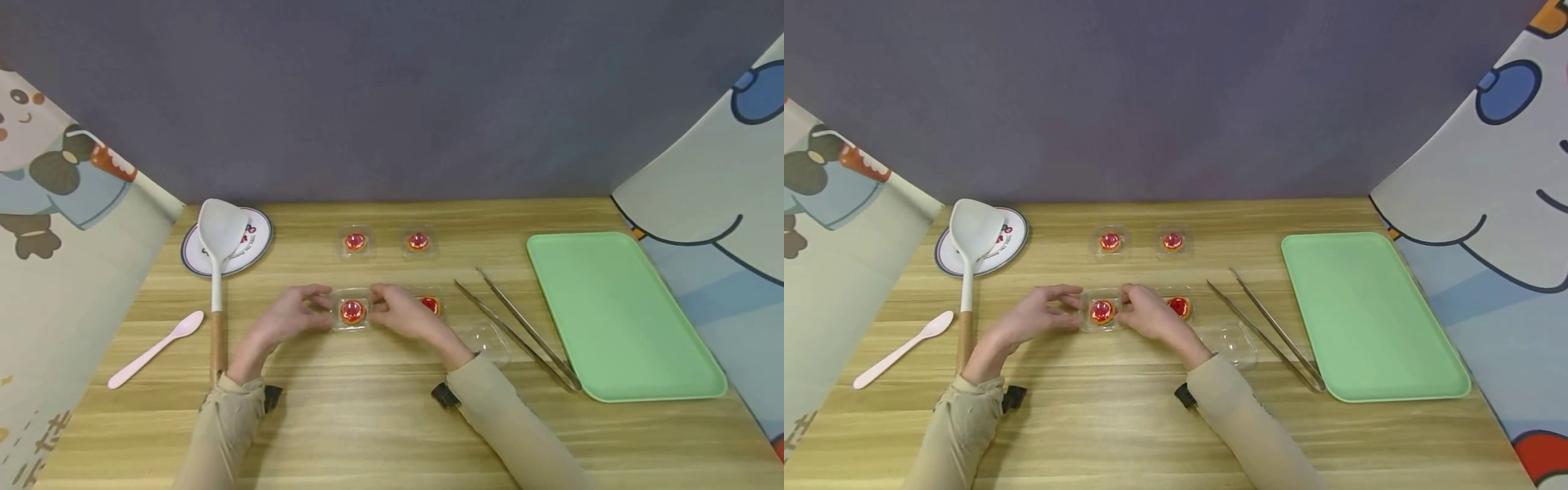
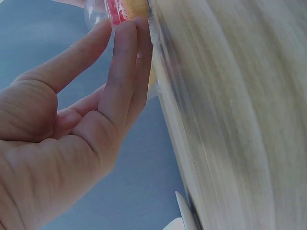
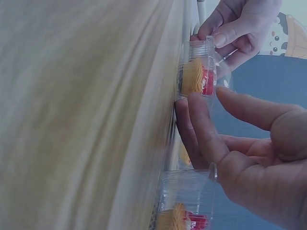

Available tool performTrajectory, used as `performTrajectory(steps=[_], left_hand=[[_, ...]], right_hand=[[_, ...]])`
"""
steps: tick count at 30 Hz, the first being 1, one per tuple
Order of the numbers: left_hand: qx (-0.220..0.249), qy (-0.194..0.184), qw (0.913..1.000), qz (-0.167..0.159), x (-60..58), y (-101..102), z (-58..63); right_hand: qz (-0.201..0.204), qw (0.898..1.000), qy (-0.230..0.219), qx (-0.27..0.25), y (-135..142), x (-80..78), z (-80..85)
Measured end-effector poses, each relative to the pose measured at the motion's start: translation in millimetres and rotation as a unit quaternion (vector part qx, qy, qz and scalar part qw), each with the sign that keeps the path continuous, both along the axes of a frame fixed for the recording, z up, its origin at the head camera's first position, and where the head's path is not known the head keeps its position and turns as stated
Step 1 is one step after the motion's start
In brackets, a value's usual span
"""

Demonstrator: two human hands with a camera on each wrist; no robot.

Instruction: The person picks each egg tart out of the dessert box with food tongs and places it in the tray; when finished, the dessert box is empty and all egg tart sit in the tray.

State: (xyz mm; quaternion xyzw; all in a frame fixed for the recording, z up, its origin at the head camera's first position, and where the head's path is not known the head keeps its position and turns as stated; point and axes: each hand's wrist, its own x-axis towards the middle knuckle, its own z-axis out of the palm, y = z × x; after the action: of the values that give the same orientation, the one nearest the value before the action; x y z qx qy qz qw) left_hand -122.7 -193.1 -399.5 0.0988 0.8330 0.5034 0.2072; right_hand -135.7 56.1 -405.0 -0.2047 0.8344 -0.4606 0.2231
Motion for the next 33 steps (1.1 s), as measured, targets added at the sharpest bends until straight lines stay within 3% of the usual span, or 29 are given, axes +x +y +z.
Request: performTrajectory(steps=[9,33], left_hand=[[0.016,-0.007,0.9998,0.013,-0.9,2.1,-5.7],[0.031,0.001,0.9995,0.011,0.3,3.8,-1.6]], right_hand=[[-0.013,1.0,0.011,0.005,-0.4,0.9,0.2],[-0.012,1.0,0.01,0.004,-1.9,3.6,0.7]])
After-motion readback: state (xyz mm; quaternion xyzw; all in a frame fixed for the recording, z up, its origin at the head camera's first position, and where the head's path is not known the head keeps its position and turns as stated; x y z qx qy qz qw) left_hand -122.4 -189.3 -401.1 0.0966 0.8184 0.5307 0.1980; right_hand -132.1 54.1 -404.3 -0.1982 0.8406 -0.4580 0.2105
